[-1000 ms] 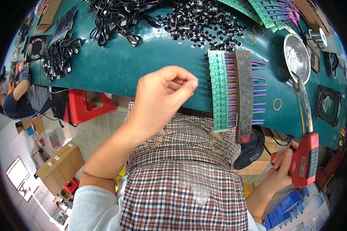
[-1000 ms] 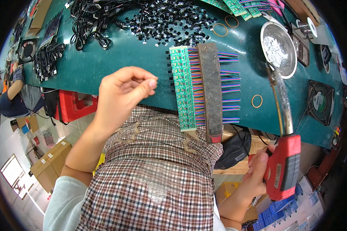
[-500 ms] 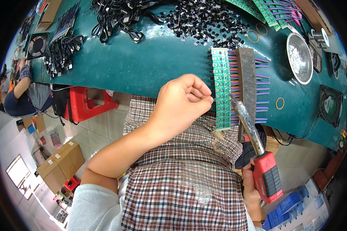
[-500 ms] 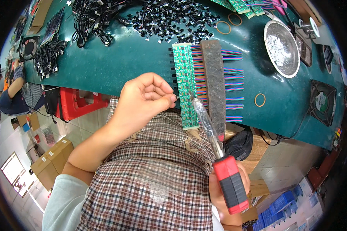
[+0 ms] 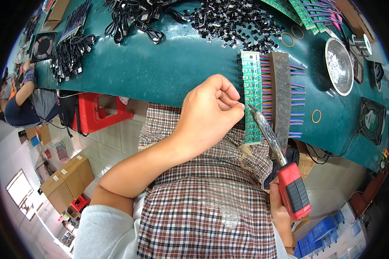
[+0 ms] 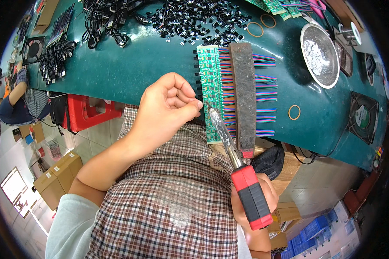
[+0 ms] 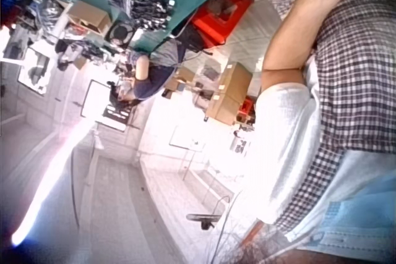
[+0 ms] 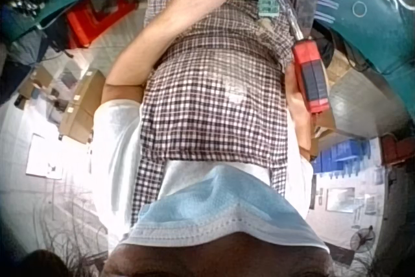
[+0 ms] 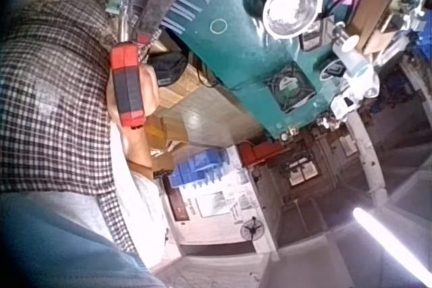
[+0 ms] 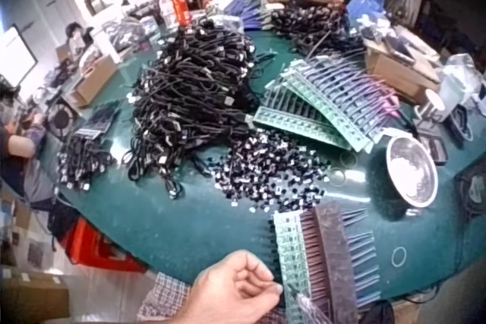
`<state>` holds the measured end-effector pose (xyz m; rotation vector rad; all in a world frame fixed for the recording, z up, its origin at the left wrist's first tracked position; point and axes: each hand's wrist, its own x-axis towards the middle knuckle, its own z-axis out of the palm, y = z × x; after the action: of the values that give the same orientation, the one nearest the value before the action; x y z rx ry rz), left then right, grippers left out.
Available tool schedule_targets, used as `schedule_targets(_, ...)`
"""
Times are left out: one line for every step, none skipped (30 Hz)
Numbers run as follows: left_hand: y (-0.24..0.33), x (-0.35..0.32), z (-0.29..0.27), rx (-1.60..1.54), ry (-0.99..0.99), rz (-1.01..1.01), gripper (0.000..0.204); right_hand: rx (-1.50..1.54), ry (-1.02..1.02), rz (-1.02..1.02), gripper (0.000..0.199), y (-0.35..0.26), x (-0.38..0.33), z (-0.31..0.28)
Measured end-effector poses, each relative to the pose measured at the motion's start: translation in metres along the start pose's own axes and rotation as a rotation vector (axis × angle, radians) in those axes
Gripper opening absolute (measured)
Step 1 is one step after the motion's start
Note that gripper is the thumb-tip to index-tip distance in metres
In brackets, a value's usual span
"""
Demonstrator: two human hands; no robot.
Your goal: The person places small electronic components onto circuit boards and solders them using a soldering iron, then attaches and solders wires to the boards.
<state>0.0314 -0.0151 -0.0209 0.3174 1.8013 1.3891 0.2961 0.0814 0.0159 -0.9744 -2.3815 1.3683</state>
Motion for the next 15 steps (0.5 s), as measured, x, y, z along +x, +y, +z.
schedule_targets(0.000,0.000,0.001,0.010,0.002,-0.004,0.020,0.010,0.008,-0.005,0.025,0.002,0.000,0.001)
schedule_targets(0.001,0.000,0.001,0.007,0.001,-0.004,0.020,0.015,0.015,-0.010,0.025,0.001,0.001,0.001)
schedule_targets(0.001,0.000,0.001,0.006,0.004,0.002,0.020,0.011,0.015,-0.009,0.025,-0.001,0.001,0.000)
schedule_targets(0.001,0.000,0.001,0.005,0.005,0.008,0.020,-0.003,0.009,-0.007,0.024,-0.003,0.002,-0.001)
schedule_targets(0.001,0.000,0.001,0.006,0.006,0.007,0.020,-0.011,0.004,-0.006,0.023,-0.004,0.002,-0.001)
schedule_targets(0.000,0.000,0.002,0.009,0.009,0.016,0.020,-0.011,0.003,-0.006,0.023,-0.004,0.002,-0.001)
schedule_targets(0.000,-0.001,0.003,0.012,0.011,0.025,0.020,-0.028,-0.009,-0.004,0.023,-0.004,0.002,-0.002)
schedule_targets(0.000,-0.001,0.003,0.015,0.017,0.024,0.020,-0.040,-0.025,-0.006,0.022,-0.003,0.004,-0.001)
schedule_targets(0.000,-0.002,0.003,0.038,0.026,0.031,0.020,-0.036,-0.028,-0.008,0.022,-0.004,0.005,-0.001)
schedule_targets(0.000,-0.002,0.003,0.061,0.036,0.038,0.020,-0.051,-0.034,-0.008,0.022,-0.008,0.009,-0.001)
schedule_targets(0.000,-0.002,0.003,0.060,0.035,0.038,0.020,-0.071,-0.036,-0.005,0.021,-0.011,0.012,-0.001)
schedule_targets(0.000,-0.001,0.003,0.060,0.035,0.035,0.020,-0.073,-0.036,-0.005,0.021,-0.013,0.013,-0.002)
schedule_targets(0.000,-0.001,0.003,0.059,0.035,0.032,0.020,-0.100,-0.034,-0.034,0.021,-0.014,0.015,-0.002)
schedule_targets(0.001,-0.001,0.003,0.058,0.035,0.032,0.020,-0.127,-0.033,-0.063,0.022,-0.014,0.016,-0.002)
schedule_targets(0.001,-0.001,0.003,0.066,0.035,0.028,0.020,-0.127,-0.034,-0.064,0.022,-0.015,0.016,-0.002)
